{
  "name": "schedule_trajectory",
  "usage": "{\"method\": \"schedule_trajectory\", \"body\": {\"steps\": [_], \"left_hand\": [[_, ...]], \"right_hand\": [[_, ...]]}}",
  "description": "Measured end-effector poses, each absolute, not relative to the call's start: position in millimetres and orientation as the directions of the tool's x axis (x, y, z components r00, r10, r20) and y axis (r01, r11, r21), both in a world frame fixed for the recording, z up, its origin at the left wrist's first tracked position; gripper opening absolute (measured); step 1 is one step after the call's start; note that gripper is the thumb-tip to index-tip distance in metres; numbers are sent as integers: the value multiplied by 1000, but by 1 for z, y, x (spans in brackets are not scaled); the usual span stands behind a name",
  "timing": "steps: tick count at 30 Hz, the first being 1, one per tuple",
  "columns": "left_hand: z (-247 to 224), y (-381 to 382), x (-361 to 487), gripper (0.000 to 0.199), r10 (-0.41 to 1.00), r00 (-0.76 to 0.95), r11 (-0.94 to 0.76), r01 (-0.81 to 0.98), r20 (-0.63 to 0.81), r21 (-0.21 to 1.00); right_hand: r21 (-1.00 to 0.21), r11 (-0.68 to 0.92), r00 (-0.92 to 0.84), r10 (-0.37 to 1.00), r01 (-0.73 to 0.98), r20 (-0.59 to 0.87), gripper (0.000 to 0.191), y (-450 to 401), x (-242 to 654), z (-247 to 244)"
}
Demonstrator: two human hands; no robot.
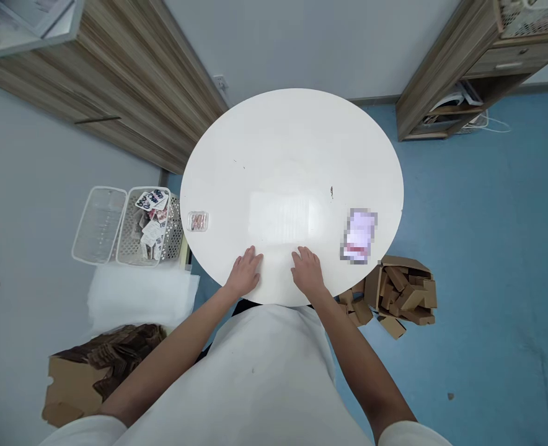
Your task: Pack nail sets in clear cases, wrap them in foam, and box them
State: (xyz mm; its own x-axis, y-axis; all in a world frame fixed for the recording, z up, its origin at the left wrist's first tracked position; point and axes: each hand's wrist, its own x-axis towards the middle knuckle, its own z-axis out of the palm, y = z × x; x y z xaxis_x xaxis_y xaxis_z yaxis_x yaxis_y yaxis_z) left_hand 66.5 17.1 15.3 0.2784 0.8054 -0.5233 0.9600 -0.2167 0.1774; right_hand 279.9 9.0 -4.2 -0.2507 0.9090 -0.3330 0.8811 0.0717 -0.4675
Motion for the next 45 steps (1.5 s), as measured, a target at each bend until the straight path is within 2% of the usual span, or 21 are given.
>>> {"method": "schedule_trajectory", "body": {"steps": [7,13,17,22,28,30,34,37,39,41,45], "left_hand": [[16,21,48,52,797,356,-314,934,-488,170],[19,31,12,52,805,404,-324,913,-433,249],[16,43,-38,56,866,325,-196,920,-381,338],[4,65,-109,84,927,103,98,863,-361,495],[6,94,-151,86,920,-62,328,663,-387,673],[7,103,-157,83,913,-66,363,582,-402,728],[7,112,-160,79,890,-25,425,404,-455,810],[7,113,-160,77,859,-8,484,337,-512,808],[8,112,-159,75,839,4,515,312,-544,798],[6,110,-158,73,841,20,514,285,-541,809],[-2,106,-155,68,888,35,431,286,-459,856]], "right_hand": [[-429,42,-204,918,902,-340,42,10,276,4],[-350,-43,-90,930,936,-355,43,10,247,18],[-320,-17,-104,928,947,-357,47,16,205,23],[-300,83,-199,905,950,-377,49,37,138,22],[-364,92,-269,839,927,-472,55,59,76,20],[-431,47,-275,830,901,-485,62,67,62,20],[-647,-179,-264,808,741,-526,77,87,38,23],[-750,-382,-211,801,541,-560,78,101,22,23],[-776,-468,-193,790,423,-582,75,106,13,22],[-782,-498,-193,783,375,-591,74,108,6,20],[-755,-459,-185,784,469,-592,76,109,0,18]]}}
